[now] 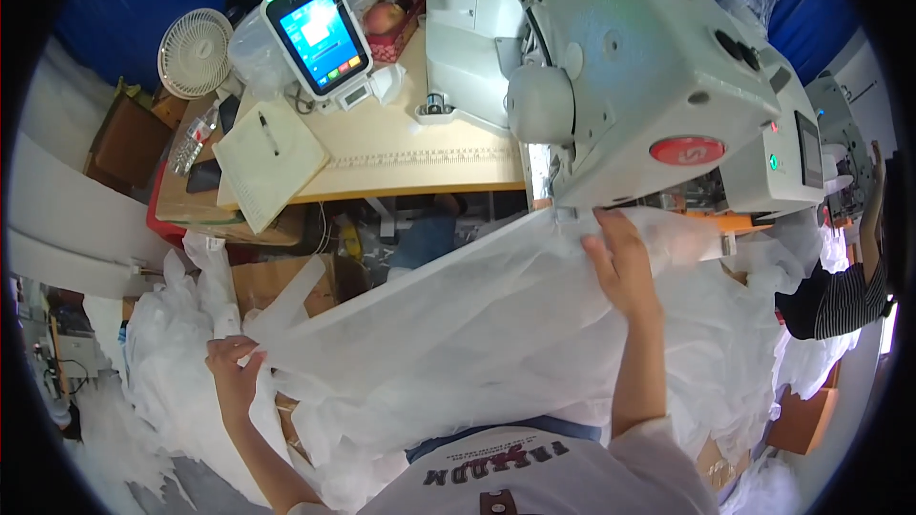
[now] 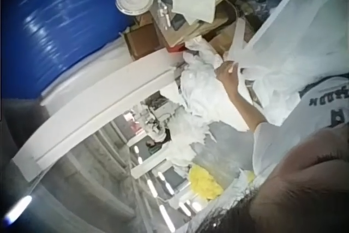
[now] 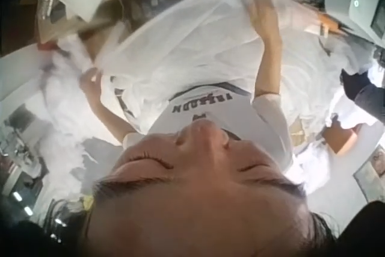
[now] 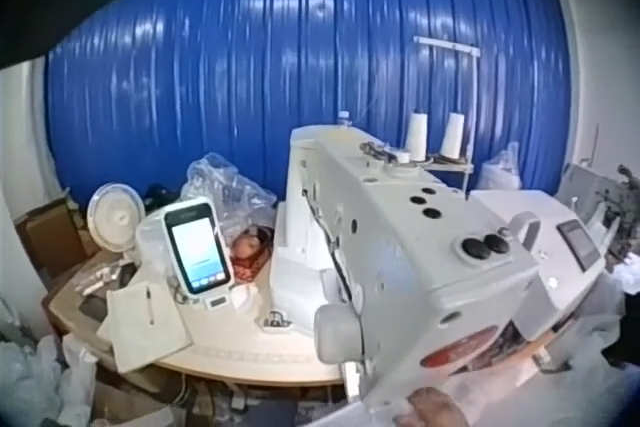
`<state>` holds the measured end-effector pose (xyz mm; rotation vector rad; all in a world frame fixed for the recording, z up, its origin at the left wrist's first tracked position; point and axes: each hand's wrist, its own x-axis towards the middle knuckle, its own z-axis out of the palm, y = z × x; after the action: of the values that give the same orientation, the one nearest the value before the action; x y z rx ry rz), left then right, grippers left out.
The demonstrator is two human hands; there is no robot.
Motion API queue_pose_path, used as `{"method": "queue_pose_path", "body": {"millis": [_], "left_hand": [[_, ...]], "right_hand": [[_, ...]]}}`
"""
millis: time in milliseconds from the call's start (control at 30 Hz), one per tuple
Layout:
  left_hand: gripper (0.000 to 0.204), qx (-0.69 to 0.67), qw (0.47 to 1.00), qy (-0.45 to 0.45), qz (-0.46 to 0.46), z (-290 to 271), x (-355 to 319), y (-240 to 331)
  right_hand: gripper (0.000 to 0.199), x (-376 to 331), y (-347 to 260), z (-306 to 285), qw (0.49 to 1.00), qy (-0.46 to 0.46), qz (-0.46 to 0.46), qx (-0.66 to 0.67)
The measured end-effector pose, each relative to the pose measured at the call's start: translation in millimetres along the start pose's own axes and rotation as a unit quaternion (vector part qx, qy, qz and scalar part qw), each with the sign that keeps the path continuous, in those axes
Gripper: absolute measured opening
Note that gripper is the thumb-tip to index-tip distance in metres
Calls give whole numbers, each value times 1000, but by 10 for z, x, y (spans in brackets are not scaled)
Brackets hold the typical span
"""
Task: Operating an industrial sewing machine to join or process large pieces of white fabric.
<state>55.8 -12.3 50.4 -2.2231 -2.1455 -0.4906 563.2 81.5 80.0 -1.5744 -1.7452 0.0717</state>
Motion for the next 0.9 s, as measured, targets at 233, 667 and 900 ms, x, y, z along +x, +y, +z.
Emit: {"method": "queue_pose_path", "body": {"millis": [233,667,900], "left_hand": [[9,-106,980,84,-143,12,141,-19],[7,-583,753,-152,-266,574,703,260],[11,-602,766,5,-225,401,720,472]], "right_hand": [[35,65,-164,25,995,-69,38,-63],[18,-491,559,-597,907,-249,236,243],[18,-111,105,-530,983,80,164,14]]}}
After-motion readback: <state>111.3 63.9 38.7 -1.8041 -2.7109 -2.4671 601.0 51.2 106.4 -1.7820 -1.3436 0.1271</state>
